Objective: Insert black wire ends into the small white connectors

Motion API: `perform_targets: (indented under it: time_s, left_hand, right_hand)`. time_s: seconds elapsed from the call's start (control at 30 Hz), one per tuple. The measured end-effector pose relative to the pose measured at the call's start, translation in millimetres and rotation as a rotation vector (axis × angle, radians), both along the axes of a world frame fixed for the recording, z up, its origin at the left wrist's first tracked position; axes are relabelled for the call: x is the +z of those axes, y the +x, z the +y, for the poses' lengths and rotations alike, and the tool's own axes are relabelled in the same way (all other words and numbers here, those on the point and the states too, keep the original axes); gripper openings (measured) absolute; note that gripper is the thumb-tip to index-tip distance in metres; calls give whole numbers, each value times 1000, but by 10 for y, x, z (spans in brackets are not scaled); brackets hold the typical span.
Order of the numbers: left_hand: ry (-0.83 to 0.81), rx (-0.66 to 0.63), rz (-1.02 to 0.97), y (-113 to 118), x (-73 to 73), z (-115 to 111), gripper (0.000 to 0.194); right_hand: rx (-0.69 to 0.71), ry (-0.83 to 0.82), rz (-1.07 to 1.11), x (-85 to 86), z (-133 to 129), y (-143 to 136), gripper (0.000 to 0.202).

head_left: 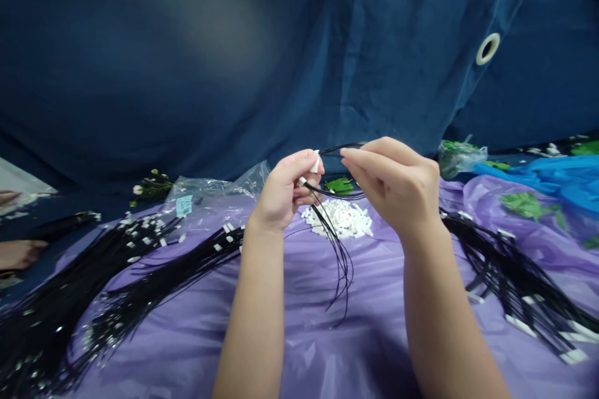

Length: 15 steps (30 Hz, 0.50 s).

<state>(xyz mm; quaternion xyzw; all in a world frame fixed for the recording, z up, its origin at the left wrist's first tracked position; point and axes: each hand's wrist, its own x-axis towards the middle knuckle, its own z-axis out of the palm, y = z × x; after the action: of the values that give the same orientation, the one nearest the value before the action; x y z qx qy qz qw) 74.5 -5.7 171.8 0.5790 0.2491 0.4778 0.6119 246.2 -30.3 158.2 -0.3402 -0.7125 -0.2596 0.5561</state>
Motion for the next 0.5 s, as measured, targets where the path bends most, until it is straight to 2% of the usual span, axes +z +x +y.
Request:
perform_targets:
  time_s: [0.17, 0.37, 0.5]
  left_hand:
    - [11, -7, -5, -12, -3, 4, 22]
    - [35, -45, 25, 7, -6, 5, 22]
    - [26, -47, 24, 29, -16, 12, 22]
  right_hand:
    - [41, 33, 13, -7, 16, -23, 14]
    - [-35, -38, -12, 0, -7, -134, 15]
    - [-78, -10, -11, -16, 14, -176, 19]
